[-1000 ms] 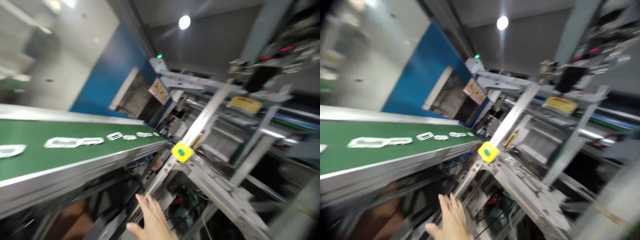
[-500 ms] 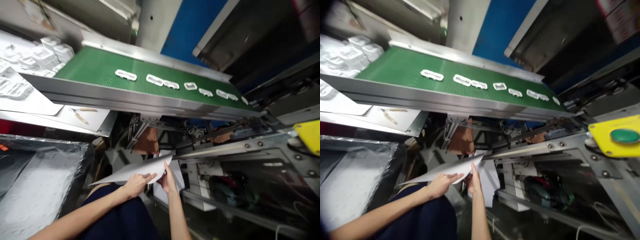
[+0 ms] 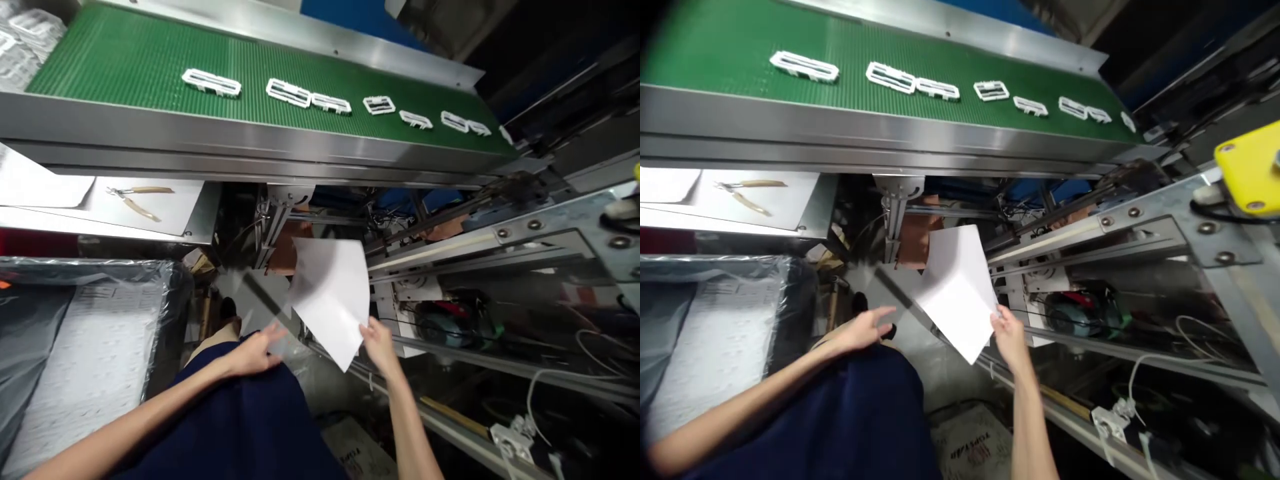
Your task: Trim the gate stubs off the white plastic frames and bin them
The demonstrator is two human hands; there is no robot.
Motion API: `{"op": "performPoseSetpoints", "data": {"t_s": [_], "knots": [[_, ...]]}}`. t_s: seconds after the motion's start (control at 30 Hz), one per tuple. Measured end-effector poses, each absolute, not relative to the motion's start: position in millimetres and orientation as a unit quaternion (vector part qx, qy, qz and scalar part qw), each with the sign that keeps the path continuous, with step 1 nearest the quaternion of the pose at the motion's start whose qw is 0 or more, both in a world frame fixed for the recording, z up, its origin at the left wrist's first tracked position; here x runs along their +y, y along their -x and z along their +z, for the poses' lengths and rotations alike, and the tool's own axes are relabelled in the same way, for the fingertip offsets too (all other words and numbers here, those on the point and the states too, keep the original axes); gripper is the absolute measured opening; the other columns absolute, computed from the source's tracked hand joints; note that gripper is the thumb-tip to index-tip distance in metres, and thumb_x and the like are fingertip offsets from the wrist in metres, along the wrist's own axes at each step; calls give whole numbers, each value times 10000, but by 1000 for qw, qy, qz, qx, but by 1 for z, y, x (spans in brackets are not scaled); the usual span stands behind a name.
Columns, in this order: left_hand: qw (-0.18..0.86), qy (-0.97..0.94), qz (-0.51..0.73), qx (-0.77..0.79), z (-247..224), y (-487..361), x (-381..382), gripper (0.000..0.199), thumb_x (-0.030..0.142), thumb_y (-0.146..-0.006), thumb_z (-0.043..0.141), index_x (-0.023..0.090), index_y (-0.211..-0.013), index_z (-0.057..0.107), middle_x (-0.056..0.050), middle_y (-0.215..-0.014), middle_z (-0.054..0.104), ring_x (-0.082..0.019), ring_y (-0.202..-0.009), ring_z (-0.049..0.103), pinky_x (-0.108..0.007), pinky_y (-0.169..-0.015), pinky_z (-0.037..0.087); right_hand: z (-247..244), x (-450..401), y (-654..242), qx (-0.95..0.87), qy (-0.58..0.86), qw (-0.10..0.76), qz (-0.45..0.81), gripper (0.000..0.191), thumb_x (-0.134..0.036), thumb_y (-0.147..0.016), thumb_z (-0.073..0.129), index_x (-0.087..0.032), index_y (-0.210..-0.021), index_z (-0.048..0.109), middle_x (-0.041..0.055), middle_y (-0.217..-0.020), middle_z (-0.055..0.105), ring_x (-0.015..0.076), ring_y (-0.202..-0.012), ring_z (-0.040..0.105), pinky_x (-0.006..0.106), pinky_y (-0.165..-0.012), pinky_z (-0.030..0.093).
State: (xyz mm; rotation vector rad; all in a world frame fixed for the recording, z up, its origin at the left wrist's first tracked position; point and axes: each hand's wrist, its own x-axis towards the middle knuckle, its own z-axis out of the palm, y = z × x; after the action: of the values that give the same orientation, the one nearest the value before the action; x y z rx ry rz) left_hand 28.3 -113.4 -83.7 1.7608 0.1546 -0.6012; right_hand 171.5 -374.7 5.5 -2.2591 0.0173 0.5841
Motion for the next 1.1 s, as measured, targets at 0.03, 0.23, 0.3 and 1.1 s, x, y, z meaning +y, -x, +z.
{"op": "performPoseSetpoints", "data": {"t_s": [0.03, 0.23, 0.3, 1.1], "knots": [[604, -752, -235, 118, -91, -33, -108, 591, 338, -694, 617, 167, -1251, 525, -116, -1369, 442, -305, -1238, 414, -403, -1034, 315, 16, -387, -175, 16, 883, 414, 223, 481, -391, -758, 531, -56, -1102, 559, 87, -715, 670, 168, -596, 592, 269, -554, 456], [652, -681, -182, 281, -144, -78, -75, 607, 450, -727, 578, 115, -1227, 498, -163, -1258, 532, -289, -1164, 481, -349, -985, 357, 93, -445, -178, 110, 810, 535, 213, 480, -360, -673, 729, -145, -1079, 592, 72, -821, 704, 165, -648, 631, 236, -558, 463], [667, -642, -191, 324, -163, -89, -69, 665, 493, -708, 614, 129, -1244, 468, -183, -1289, 495, -306, -1193, 446, -385, -988, 341, 111, -459, -168, 136, 790, 559, 213, 448, -314, -668, 747, -169, -1072, 616, 71, -865, 710, 187, -727, 654, 251, -612, 489], [790, -510, 58, 336, -172, -86, -48, 406, 361, -488, 812, 160, -806, 660, -27, -765, 604, -167, -713, 524, -271, -672, 396, 23, -497, -107, 286, 737, 581, 193, 628, -360, -623, 780, -144, -1176, 575, 100, -1030, 685, 256, -943, 642, 364, -817, 532]]}}
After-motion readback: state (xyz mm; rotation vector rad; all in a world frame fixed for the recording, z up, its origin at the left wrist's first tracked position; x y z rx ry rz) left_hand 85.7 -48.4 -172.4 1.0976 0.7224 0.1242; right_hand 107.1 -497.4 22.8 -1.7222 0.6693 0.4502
